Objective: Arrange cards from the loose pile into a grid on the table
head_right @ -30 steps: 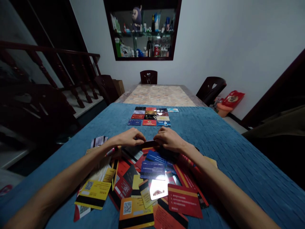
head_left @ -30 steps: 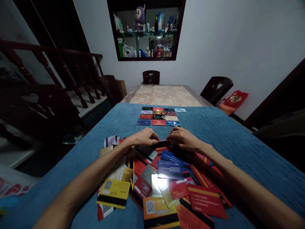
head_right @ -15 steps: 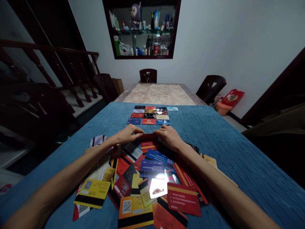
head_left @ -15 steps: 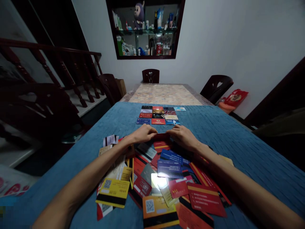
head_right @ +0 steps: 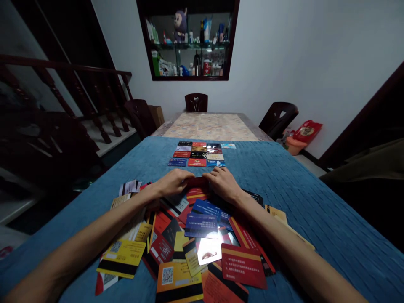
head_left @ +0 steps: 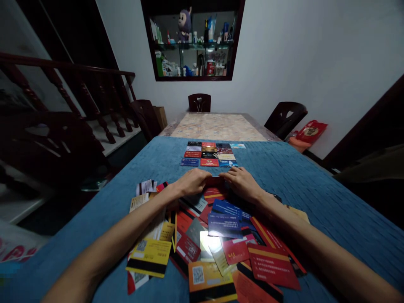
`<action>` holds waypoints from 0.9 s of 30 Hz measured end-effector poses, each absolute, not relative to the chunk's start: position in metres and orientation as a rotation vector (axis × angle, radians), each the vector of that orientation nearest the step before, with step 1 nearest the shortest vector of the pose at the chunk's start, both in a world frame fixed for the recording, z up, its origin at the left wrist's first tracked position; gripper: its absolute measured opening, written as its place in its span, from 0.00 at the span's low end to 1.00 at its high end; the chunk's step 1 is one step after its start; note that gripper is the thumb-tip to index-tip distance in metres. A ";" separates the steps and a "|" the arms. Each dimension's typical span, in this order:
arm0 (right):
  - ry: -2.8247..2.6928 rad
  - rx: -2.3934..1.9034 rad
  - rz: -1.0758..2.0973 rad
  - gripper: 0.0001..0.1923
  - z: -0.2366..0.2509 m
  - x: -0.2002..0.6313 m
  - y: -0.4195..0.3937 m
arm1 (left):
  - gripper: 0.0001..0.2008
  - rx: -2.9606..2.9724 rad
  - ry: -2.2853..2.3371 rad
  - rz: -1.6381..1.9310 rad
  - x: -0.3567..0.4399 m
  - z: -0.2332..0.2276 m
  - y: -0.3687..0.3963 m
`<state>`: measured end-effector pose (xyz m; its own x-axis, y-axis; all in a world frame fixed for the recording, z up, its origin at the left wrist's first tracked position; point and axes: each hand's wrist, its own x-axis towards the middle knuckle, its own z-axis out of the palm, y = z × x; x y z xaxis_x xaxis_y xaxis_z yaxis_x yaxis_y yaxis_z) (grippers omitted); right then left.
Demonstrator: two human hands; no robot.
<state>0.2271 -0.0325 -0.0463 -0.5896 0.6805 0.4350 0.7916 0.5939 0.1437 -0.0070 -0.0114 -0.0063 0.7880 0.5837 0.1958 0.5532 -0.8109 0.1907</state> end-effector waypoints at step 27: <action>-2.312 -1.138 -0.720 0.18 -0.040 0.214 -0.044 | 0.14 2.678 0.971 0.720 -0.014 -0.004 -0.002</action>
